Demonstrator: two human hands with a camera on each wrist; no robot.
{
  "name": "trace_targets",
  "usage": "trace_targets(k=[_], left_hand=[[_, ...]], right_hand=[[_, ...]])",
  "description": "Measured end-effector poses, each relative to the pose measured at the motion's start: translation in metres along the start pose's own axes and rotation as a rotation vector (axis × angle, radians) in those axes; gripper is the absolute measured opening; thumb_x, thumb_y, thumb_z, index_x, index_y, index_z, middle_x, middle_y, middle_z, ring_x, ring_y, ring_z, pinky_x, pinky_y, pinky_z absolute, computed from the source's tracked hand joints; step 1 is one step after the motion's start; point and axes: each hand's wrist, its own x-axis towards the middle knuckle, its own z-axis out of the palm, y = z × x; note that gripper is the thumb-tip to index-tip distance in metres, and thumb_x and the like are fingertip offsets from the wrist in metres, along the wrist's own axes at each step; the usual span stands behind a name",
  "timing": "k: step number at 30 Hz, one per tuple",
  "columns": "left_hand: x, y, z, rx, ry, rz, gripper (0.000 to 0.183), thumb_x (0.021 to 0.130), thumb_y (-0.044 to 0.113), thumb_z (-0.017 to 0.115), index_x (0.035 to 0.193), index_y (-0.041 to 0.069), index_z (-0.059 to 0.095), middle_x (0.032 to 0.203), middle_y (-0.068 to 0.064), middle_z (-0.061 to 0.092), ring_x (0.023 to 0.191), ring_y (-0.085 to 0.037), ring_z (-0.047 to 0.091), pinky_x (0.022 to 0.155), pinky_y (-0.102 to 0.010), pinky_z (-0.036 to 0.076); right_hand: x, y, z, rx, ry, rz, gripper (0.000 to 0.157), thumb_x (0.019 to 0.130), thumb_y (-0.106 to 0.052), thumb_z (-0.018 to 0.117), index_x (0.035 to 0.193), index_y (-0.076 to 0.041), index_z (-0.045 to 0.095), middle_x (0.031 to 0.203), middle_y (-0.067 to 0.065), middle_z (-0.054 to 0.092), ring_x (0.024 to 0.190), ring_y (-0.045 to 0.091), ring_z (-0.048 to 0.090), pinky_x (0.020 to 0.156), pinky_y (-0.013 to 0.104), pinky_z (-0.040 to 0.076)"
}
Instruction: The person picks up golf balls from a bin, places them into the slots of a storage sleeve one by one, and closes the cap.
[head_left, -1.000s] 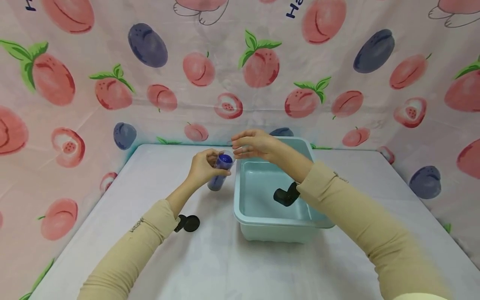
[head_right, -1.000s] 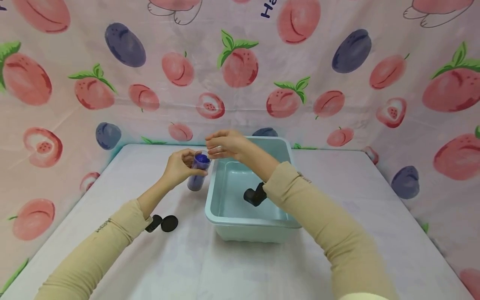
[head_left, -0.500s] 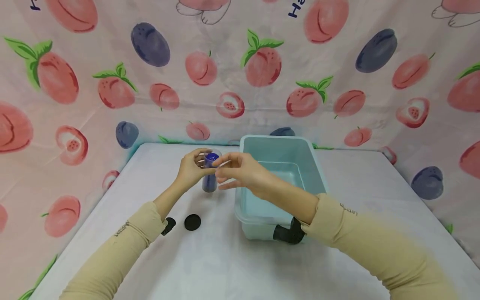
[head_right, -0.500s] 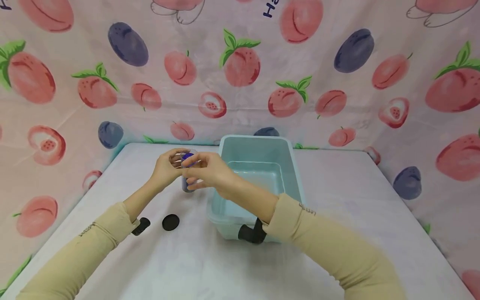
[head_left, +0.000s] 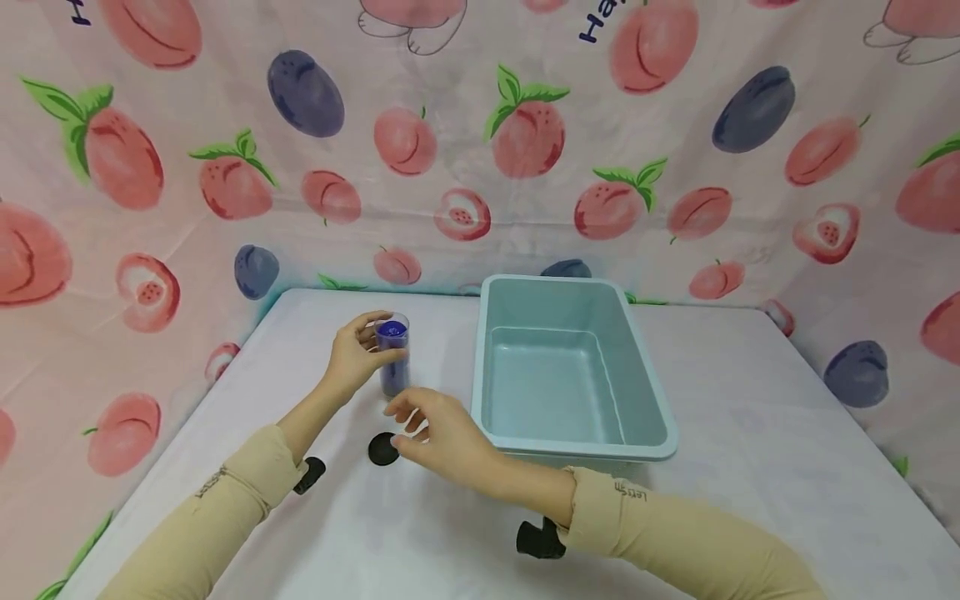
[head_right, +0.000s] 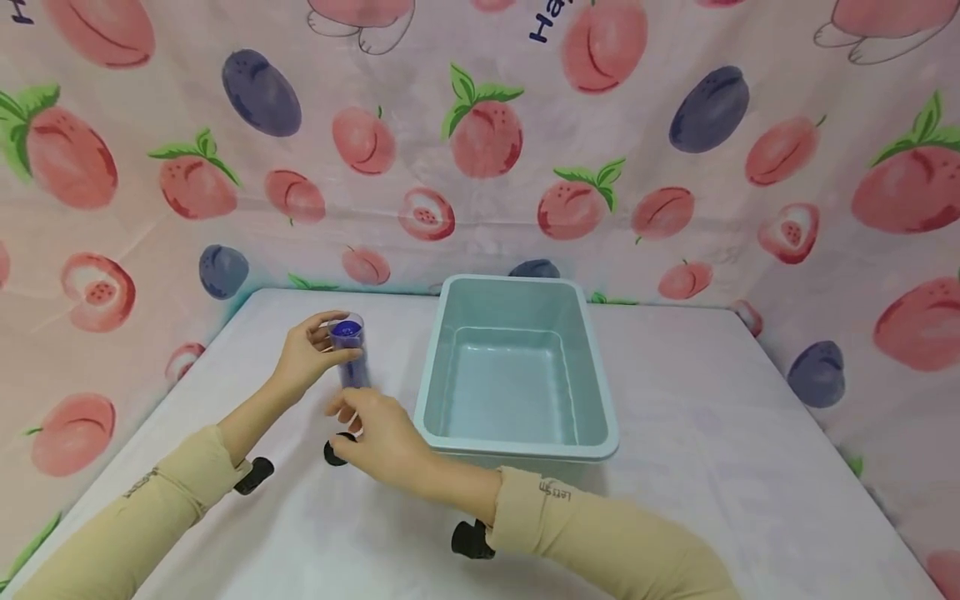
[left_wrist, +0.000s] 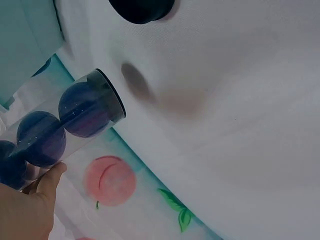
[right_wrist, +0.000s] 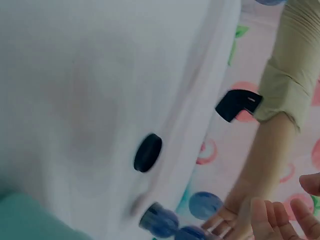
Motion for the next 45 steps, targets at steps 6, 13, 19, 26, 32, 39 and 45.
trace_targets(k=[6,13,19,26,32,39,45], left_hand=[[-0.003,-0.005,-0.007,-0.011,0.032,-0.007,0.059,0.080,0.007,0.074,0.133,0.005,0.048,0.123,-0.024,0.060,0.115,-0.029,0.058,0.084,-0.017,0.050],[-0.009,-0.011,-0.011,-0.004,0.023,-0.001,0.058,0.083,0.006,0.070,0.135,0.003,0.045,0.127,-0.025,0.057,0.119,-0.033,0.056,0.096,-0.035,0.050],[-0.009,-0.017,-0.011,-0.030,0.013,-0.011,0.060,0.082,0.008,0.072,0.136,0.005,0.045,0.130,-0.022,0.057,0.119,-0.031,0.057,0.095,-0.032,0.050],[-0.019,-0.027,-0.017,-0.032,0.049,-0.049,0.060,0.081,0.010,0.073,0.135,0.005,0.046,0.129,-0.024,0.056,0.096,0.006,0.060,0.082,-0.011,0.048],[-0.020,-0.029,-0.022,-0.024,0.082,-0.054,0.061,0.080,0.011,0.075,0.134,0.006,0.048,0.126,-0.025,0.058,0.090,0.011,0.058,0.080,-0.008,0.048],[-0.019,-0.029,-0.023,-0.026,0.035,-0.089,0.062,0.082,0.008,0.073,0.136,0.003,0.045,0.134,-0.024,0.052,0.121,-0.032,0.055,0.095,-0.027,0.049],[-0.019,-0.036,-0.024,-0.028,0.027,-0.082,0.062,0.081,0.009,0.073,0.136,0.003,0.045,0.134,-0.024,0.052,0.122,-0.036,0.053,0.099,-0.038,0.046]], right_hand=[[0.010,0.013,0.024,-0.186,-0.075,0.034,0.031,0.084,-0.009,0.069,0.114,-0.006,0.060,0.110,0.006,0.064,0.093,0.019,0.062,0.074,0.014,0.049],[0.023,0.032,0.044,-0.236,-0.067,0.088,0.035,0.082,-0.012,0.072,0.115,-0.007,0.059,0.113,0.007,0.063,0.102,0.020,0.062,0.080,0.019,0.050],[0.031,0.046,0.055,-0.373,-0.113,0.153,0.049,0.081,-0.019,0.075,0.123,-0.004,0.055,0.123,0.011,0.059,0.109,0.024,0.059,0.088,0.027,0.051],[0.038,0.048,0.067,-0.560,-0.217,0.191,0.058,0.079,-0.026,0.077,0.128,-0.005,0.054,0.121,0.011,0.059,0.100,0.022,0.058,0.082,0.022,0.050],[0.045,0.048,0.073,-0.649,-0.258,0.187,0.058,0.076,-0.027,0.079,0.126,-0.008,0.056,0.112,0.008,0.061,0.092,0.019,0.057,0.077,0.020,0.049],[0.049,0.052,0.077,-0.677,-0.269,0.208,0.051,0.074,-0.026,0.081,0.118,-0.008,0.060,0.106,0.008,0.062,0.087,0.018,0.057,0.071,0.021,0.048],[0.052,0.051,0.081,-0.711,-0.285,0.203,0.048,0.073,-0.026,0.081,0.112,-0.008,0.061,0.105,0.008,0.063,0.089,0.020,0.058,0.073,0.022,0.049]])
